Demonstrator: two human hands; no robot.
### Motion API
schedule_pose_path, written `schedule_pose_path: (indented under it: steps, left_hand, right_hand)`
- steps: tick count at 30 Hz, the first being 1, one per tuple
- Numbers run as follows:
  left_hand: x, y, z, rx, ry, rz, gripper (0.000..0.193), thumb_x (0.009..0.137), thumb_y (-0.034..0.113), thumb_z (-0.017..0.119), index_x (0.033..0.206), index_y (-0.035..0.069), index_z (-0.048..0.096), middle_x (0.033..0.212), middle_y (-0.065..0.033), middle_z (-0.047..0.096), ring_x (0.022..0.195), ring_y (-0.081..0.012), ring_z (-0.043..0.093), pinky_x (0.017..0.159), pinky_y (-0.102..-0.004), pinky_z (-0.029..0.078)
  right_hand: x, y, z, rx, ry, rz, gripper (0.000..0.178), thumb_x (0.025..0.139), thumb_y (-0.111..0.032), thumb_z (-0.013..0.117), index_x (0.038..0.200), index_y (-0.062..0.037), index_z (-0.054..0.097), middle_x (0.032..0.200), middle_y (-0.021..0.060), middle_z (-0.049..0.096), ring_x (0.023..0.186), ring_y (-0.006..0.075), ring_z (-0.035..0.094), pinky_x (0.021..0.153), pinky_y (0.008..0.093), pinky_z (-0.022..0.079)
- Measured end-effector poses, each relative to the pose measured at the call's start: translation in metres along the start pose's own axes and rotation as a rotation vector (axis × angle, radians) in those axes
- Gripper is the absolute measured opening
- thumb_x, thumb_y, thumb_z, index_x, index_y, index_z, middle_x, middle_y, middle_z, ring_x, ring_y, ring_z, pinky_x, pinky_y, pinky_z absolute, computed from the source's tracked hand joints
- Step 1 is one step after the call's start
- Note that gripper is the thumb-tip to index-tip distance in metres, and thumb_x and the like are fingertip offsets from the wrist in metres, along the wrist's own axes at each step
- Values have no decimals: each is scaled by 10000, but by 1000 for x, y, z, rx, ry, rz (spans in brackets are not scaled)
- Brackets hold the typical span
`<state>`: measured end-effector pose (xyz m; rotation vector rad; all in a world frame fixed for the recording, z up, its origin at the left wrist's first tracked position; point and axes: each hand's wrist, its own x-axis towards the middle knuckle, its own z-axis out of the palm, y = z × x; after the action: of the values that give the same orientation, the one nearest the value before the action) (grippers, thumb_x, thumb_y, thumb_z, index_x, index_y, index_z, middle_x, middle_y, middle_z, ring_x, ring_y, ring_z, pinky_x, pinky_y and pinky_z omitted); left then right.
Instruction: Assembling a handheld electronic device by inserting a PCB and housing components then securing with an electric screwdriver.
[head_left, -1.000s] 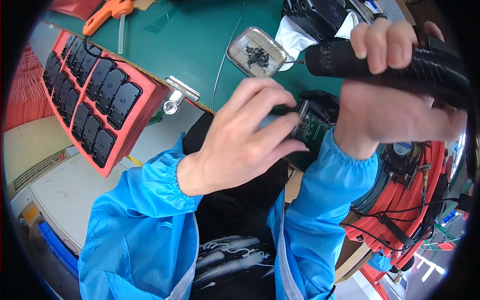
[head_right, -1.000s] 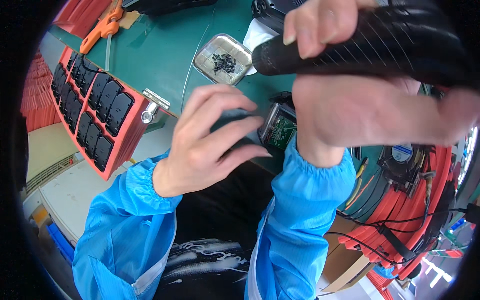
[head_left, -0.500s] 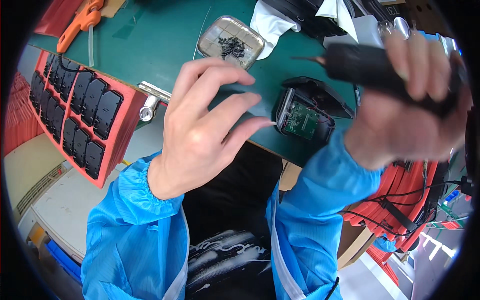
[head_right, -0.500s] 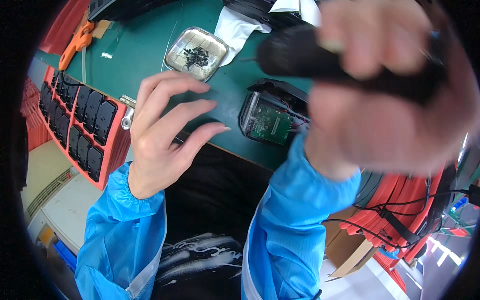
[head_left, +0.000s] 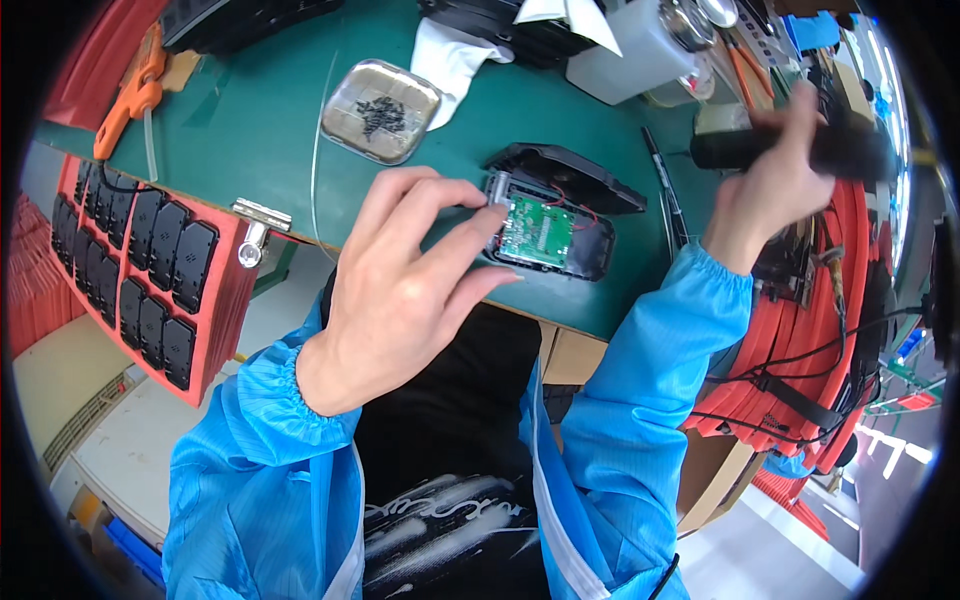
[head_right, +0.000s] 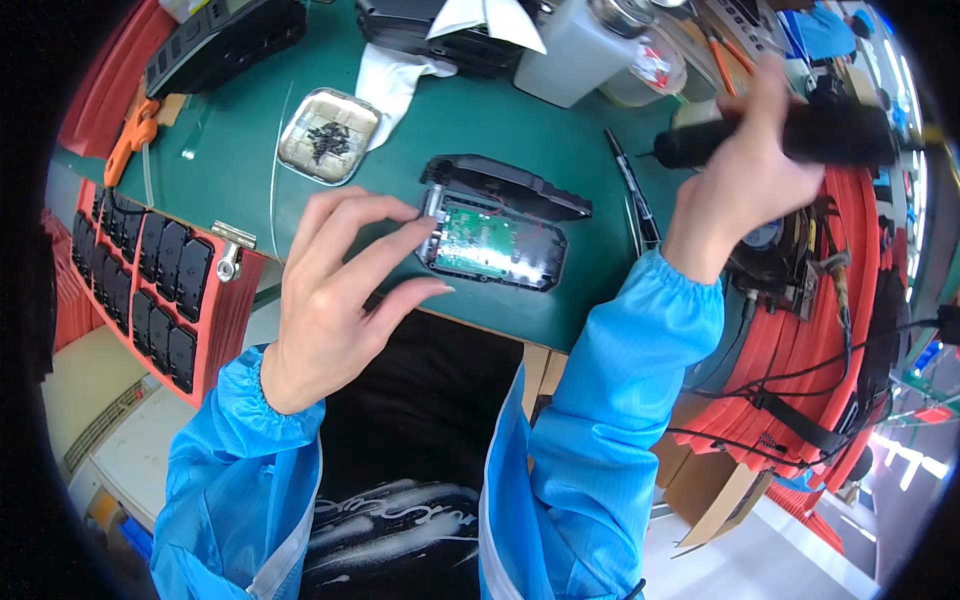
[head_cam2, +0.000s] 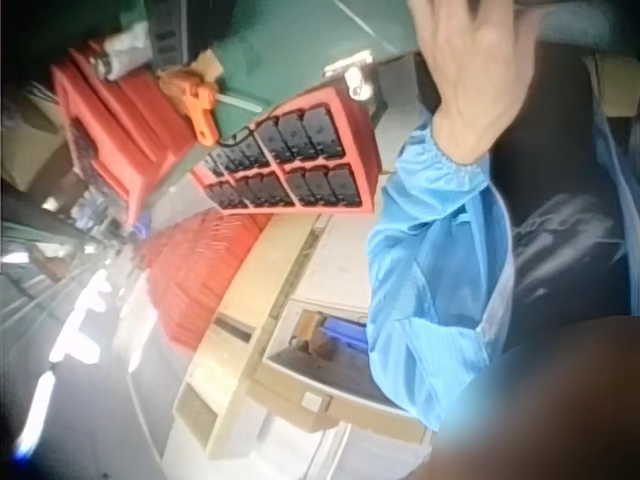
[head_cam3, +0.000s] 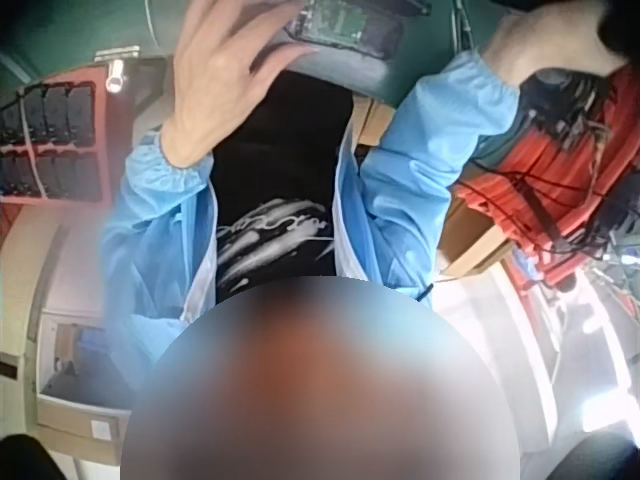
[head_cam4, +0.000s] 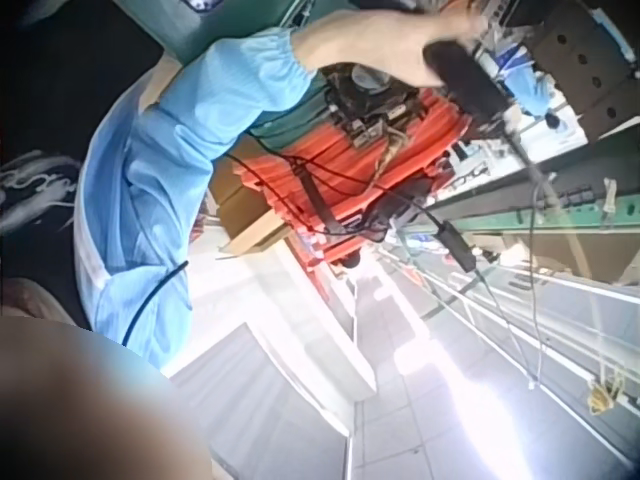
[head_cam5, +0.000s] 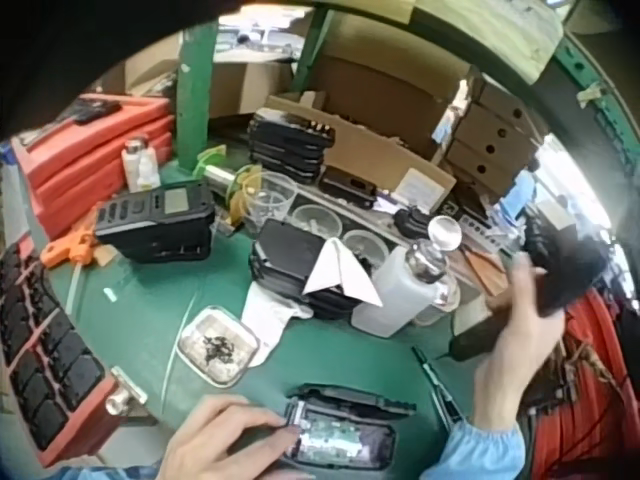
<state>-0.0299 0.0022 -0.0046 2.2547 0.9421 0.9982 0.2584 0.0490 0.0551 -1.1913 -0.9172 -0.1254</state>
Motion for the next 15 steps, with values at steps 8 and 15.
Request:
schedule_pose_path:
  steps: [8,15]
  left_hand:
    - [5,3,8,92,-20,2,517,689,116,883,1165,-10,724,1168,-133,617,1074,-357,573,879,-451,519]
    - [6,8,13,157,-22,20,550,673,133,892,1176,-5,720,1192,-147,613,1082,-376,569,879,-463,521]
  right_hand:
    - [-66,-51,-41,-480,-705,124,126,971,-60,684,1070,16,687,1023,145,692,966,241,666,864,325,521]
    - [-88,-44,-66,-498,-915,127,151,932,-22,697,1077,19,682,1036,172,708,980,290,680,848,362,527]
